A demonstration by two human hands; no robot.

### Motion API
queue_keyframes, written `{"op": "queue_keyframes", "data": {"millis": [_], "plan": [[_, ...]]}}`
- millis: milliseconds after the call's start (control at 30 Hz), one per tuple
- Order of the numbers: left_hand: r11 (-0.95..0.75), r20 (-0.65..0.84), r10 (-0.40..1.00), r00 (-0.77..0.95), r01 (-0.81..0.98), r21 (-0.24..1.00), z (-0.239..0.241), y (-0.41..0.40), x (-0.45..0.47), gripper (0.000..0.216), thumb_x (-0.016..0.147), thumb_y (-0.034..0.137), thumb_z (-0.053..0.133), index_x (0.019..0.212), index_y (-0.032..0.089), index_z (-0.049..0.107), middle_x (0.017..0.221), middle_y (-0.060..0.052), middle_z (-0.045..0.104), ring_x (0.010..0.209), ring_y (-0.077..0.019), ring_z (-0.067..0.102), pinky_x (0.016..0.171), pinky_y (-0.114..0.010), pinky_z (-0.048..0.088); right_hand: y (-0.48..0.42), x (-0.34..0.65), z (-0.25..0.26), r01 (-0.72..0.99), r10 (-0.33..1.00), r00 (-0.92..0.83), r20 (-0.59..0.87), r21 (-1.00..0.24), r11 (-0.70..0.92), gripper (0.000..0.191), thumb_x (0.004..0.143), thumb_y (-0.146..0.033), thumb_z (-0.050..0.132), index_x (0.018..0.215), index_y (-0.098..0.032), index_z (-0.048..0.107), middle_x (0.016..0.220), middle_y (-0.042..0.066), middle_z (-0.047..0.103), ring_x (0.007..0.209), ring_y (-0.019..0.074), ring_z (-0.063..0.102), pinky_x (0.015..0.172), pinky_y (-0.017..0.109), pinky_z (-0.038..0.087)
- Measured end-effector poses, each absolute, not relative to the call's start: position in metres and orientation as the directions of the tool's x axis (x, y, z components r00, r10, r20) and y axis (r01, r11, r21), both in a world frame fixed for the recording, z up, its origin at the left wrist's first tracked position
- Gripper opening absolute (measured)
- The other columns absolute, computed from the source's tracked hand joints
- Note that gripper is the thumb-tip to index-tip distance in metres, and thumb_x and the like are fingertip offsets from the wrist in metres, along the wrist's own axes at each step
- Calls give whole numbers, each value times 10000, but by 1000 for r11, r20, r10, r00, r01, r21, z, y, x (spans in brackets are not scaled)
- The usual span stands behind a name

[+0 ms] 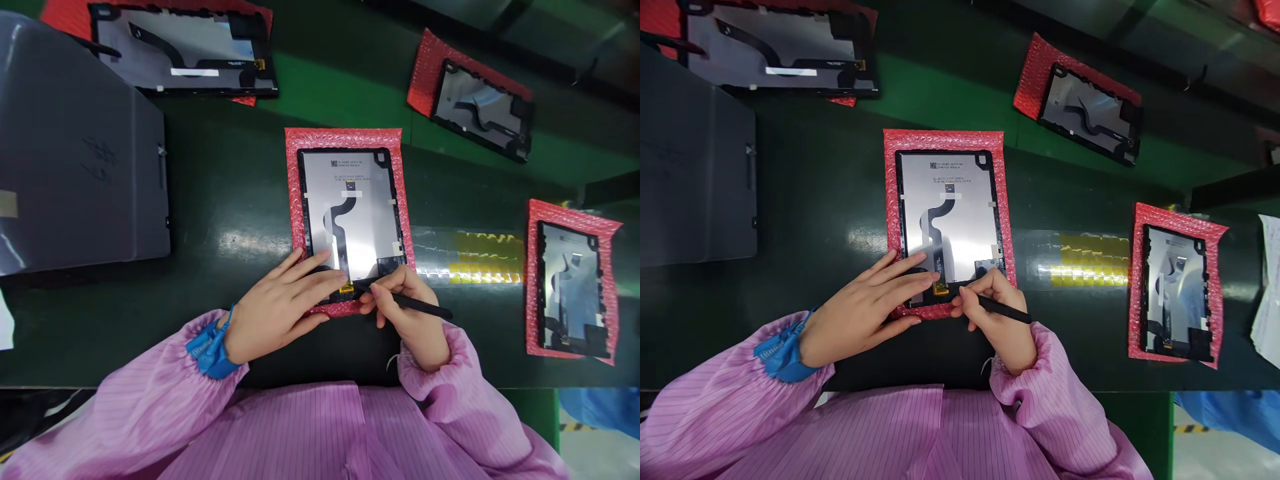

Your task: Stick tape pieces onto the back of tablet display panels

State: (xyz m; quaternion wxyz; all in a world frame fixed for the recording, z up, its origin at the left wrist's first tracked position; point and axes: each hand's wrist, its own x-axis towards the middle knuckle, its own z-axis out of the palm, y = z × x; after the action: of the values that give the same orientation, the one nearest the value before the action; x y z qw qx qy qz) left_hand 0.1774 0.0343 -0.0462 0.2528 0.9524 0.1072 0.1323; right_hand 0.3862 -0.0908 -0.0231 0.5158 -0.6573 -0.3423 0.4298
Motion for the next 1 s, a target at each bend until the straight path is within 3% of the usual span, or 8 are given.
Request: {"op": "queue_keyframes", "data": {"millis": [500, 700, 800, 900, 1000], "plan": [[-842, 186, 254, 949, 122, 525, -45, 36, 177, 413, 1057, 283, 546, 1450, 170, 596, 1479, -74, 652, 1563, -293, 366, 1324, -529, 228, -90, 387, -23, 38, 881, 408, -239, -960, -278, 289, 896, -408, 771, 773, -228, 582, 697, 18, 777, 461, 120, 670, 402, 206, 515], [-845, 168, 258, 951, 137, 517, -44, 33, 179, 391, 1059, 285, 542, 1436, 224, 621, 1467, -52, 662, 1559, -289, 376, 1319, -536, 242, -93, 389, -26, 117, 864, 446, -233, -942, -314, 267, 910, -394, 763, 795, -232, 585, 710, 12, 782, 448, 122, 659, 408, 221, 508], [-878, 158, 259, 953, 164, 449, -43, 28, 183, 398, 1063, 304, 541, 1448, 231, 610, 1456, -47, 669, 1543, -314, 398, 1306, -570, 255, -100, 397, -22, 198, 831, 547, -105, -948, -250, 202, 929, -379, 757, 894, -248, 607, 786, 10, 798, 566, 157, 730, 441, 237, 515], [-901, 153, 273, 950, 196, 388, -43, 24, 188, 437, 1047, 336, 580, 1475, 245, 582, 1414, -51, 691, 1513, -325, 437, 1297, -589, 259, -96, 421, -10, 395, 848, 524, 84, -906, -154, 148, 1025, -409, 618, 1097, -282, 643, 899, 23, 810, 730, 197, 780, 531, 288, 549], [-918, 160, 263, 951, 196, 344, -44, 26, 192, 491, 1027, 392, 609, 1500, 272, 553, 1444, -55, 662, 1503, -330, 448, 1278, -563, 303, -67, 464, 0, 738, 883, 390, 260, -662, -130, 193, 1050, -389, 547, 1145, -277, 672, 1018, 58, 808, 886, 239, 777, 728, 362, 581]]}}
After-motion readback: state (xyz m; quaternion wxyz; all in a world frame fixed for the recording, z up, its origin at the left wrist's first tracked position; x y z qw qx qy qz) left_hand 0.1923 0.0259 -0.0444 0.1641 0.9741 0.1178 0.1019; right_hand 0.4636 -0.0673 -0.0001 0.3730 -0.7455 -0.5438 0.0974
